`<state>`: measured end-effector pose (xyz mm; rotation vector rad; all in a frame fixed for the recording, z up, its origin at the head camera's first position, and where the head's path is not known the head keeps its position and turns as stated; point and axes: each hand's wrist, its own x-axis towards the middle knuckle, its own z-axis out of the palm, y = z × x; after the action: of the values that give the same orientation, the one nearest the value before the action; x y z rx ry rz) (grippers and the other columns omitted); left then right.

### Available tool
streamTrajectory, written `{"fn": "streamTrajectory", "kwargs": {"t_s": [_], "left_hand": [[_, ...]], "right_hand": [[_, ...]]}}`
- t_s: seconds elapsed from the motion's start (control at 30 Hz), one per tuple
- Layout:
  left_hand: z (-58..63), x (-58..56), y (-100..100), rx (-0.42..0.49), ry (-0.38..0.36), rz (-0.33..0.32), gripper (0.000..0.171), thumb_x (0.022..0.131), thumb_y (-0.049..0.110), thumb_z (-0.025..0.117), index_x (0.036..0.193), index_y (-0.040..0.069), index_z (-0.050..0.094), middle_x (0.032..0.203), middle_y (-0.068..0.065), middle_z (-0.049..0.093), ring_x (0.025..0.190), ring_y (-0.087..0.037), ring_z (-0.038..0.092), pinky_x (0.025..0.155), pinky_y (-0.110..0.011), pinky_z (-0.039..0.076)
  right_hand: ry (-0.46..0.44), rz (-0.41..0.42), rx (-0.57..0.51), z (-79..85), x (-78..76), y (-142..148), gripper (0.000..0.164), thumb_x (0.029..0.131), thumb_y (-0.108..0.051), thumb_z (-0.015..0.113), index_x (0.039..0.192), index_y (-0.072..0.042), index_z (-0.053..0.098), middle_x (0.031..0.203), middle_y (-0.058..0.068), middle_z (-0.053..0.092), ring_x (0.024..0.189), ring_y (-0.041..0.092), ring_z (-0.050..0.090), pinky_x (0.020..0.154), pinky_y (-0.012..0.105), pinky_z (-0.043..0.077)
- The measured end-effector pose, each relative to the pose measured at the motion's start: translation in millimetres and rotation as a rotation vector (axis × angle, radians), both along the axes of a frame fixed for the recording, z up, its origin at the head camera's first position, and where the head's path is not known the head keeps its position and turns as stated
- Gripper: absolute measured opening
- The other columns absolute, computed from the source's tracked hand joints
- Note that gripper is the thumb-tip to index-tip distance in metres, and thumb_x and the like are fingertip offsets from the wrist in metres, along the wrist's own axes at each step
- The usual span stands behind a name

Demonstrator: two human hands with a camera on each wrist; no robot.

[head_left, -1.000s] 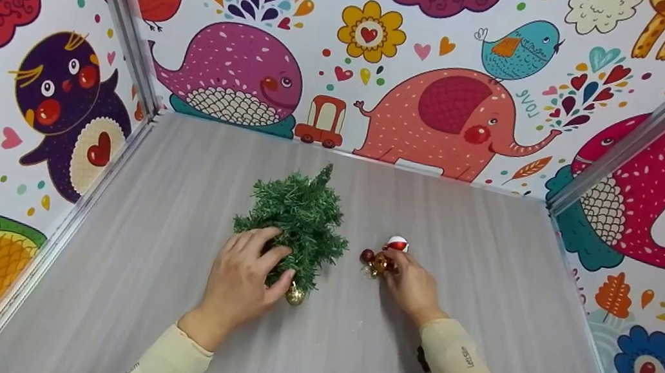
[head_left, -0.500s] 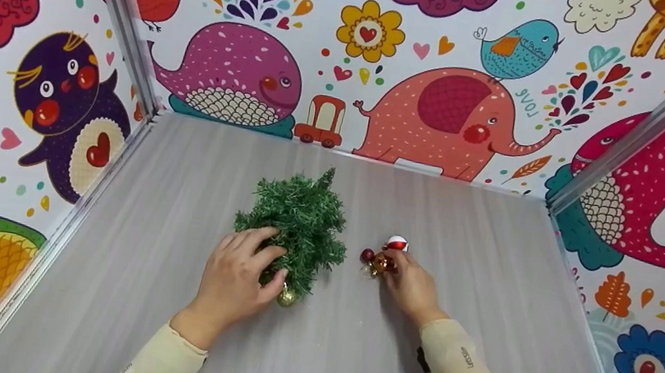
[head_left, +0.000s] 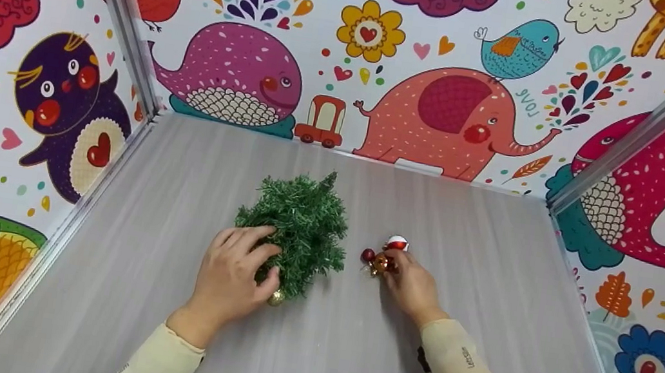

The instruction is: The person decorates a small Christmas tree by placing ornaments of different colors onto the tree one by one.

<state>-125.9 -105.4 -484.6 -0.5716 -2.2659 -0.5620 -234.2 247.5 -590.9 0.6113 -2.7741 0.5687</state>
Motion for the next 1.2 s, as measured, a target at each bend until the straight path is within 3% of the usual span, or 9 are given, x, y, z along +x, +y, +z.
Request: {"fn": "streamTrajectory", "kwargs": {"t_s": [1.2], "left_hand": [[1.8, -0.5, -14.8, 0.027, -0.032, -0.045, 0.017, 0.076, 0.009, 0.064, 0.091, 0.011, 0.073, 0.121, -0.011, 0.067, 0.099, -0.031, 0.066, 0.087, -0.047, 0.048]], "right_hand": [[0.011, 0.003, -0.025, -0.6, 0.6, -0.8, 0.043, 0.084, -0.007, 0.078, 0.125, -0.011, 0.065, 0.117, 0.009, 0.064, 0.097, 0.030, 0.068, 0.082, 0.047, 0.055]]}}
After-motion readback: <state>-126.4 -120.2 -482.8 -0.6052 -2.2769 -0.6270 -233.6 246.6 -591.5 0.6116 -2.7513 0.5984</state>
